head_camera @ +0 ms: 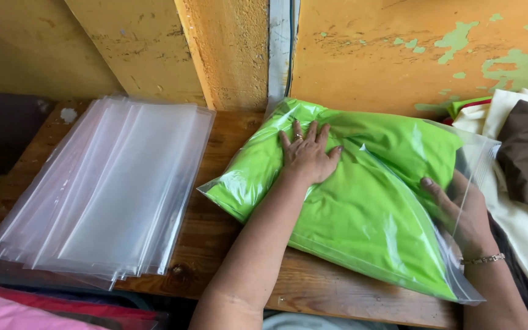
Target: The person brushes a folded lime green garment with a small brush, then places it into a clear plastic bag and seals the zip closure. The person handles the garment and bag by hand throughout the process.
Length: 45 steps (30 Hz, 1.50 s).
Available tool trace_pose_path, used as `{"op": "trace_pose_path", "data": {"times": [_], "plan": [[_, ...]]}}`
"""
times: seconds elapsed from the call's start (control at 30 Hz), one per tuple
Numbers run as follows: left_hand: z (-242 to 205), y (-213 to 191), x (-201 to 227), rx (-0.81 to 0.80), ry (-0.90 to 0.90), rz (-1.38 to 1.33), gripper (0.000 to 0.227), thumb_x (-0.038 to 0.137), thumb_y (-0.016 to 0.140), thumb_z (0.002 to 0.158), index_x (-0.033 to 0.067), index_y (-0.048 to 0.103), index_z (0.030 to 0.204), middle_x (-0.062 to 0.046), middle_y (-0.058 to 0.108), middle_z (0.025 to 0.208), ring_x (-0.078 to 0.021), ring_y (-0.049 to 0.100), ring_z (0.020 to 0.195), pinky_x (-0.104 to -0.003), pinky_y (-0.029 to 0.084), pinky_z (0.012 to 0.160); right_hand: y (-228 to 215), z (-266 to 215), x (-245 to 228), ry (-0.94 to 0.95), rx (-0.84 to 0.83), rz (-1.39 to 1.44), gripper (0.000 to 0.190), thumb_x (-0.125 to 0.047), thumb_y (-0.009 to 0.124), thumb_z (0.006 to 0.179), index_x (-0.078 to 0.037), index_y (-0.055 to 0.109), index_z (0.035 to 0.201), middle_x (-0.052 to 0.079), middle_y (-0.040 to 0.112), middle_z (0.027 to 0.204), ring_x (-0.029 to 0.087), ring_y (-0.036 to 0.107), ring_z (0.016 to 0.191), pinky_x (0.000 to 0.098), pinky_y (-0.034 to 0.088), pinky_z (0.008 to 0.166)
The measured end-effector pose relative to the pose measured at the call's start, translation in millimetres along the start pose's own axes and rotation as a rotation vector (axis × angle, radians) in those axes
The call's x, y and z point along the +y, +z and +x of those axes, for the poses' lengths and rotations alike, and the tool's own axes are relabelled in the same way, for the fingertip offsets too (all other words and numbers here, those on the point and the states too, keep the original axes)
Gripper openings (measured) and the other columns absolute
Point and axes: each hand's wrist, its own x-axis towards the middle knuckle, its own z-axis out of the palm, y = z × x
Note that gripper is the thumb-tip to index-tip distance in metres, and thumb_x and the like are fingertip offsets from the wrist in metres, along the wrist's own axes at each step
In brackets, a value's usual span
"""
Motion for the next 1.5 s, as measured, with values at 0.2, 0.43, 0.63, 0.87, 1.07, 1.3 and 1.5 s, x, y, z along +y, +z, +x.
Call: {"op": "trace_pose_path", "data": {"times": [0.2,0.43,0.63,0.87,1.07,1.3,1.5], "plan": [[-27.8,-10.1,8.7,-0.076,-0.064,0.014,0.071,0.055,0.013,0.089,0.0176,0.004,0.149,-0.01,-0.005,0.156,-0.0429,-0.005,0.14,-0.065,-0.002,0.108,-12.7,9.0,20.2,0.065,0.007,-0.106,0.042,-0.009,0.066,0.082,-0.003,0.06,0.122,0.009,0.065,0.107,0.016,0.057,0.089,0.0295,0.047,0.076],[-83.6,-41.8,22.0,-0.247,-0.193,-0.072,0.069,0.045,0.026,0.096,0.0106,0.0,0.149,-0.017,-0.014,0.155,-0.0494,-0.011,0.139,-0.07,-0.003,0.107,-19.4,-20.7,-16.3,0.057,-0.17,0.336,0.041,-0.015,0.056,0.084,-0.002,0.052,0.123,0.017,0.046,0.048,0.024,0.031,0.014,0.0315,0.019,0.01],[-116.3,-69.0,41.5,-0.219,-0.091,0.177,0.047,0.018,0.04,0.084,0.0053,0.054,0.127,-0.032,0.031,0.141,-0.0534,0.015,0.137,-0.077,-0.002,0.103,-16.6,-11.3,-12.8,0.065,-0.18,0.117,0.047,-0.008,0.05,0.084,0.004,0.05,0.129,0.013,0.056,0.128,0.022,0.053,0.115,0.0321,0.04,0.099],[-70.7,-37.0,50.9,0.24,0.274,0.113,0.042,0.046,0.048,0.09,0.0094,0.067,0.1,-0.022,0.054,0.117,-0.042,0.044,0.121,-0.066,0.023,0.102,-17.3,-1.3,4.7,0.159,-0.054,0.049,0.024,-0.016,0.06,0.089,-0.006,0.064,0.11,0.002,0.064,0.105,0.011,0.056,0.094,0.0269,0.043,0.079],[-36.7,12.2,35.0,0.31,0.461,0.096,0.068,0.057,0.013,0.088,0.0152,0.047,0.128,-0.02,0.027,0.147,-0.0427,0.018,0.137,-0.067,0.005,0.108,-24.8,20.2,41.7,0.022,0.053,-0.227,0.025,-0.016,0.061,0.083,-0.002,0.064,0.104,0.008,0.064,0.097,0.018,0.054,0.087,0.0354,0.043,0.075],[-26.1,26.4,31.5,0.442,0.458,0.164,0.069,0.057,0.009,0.09,0.0182,0.029,0.143,-0.018,0.003,0.153,-0.043,0.002,0.141,-0.063,-0.004,0.11,-25.0,22.8,21.6,-0.164,-0.194,-0.307,0.048,-0.025,0.068,0.071,-0.006,0.062,0.115,0.005,0.065,0.117,0.016,0.059,0.106,0.0322,0.043,0.095],[-46.9,19.3,36.7,0.901,0.575,-0.082,0.054,0.045,0.039,0.092,0.0022,0.061,0.116,-0.024,0.045,0.137,-0.0452,0.032,0.134,-0.07,0.013,0.107,-1.1,-5.0,-14.7,0.193,-0.194,0.062,0.045,-0.009,0.062,0.077,0.001,0.06,0.12,0.018,0.07,0.109,0.03,0.067,0.092,0.0406,0.054,0.08]]}}
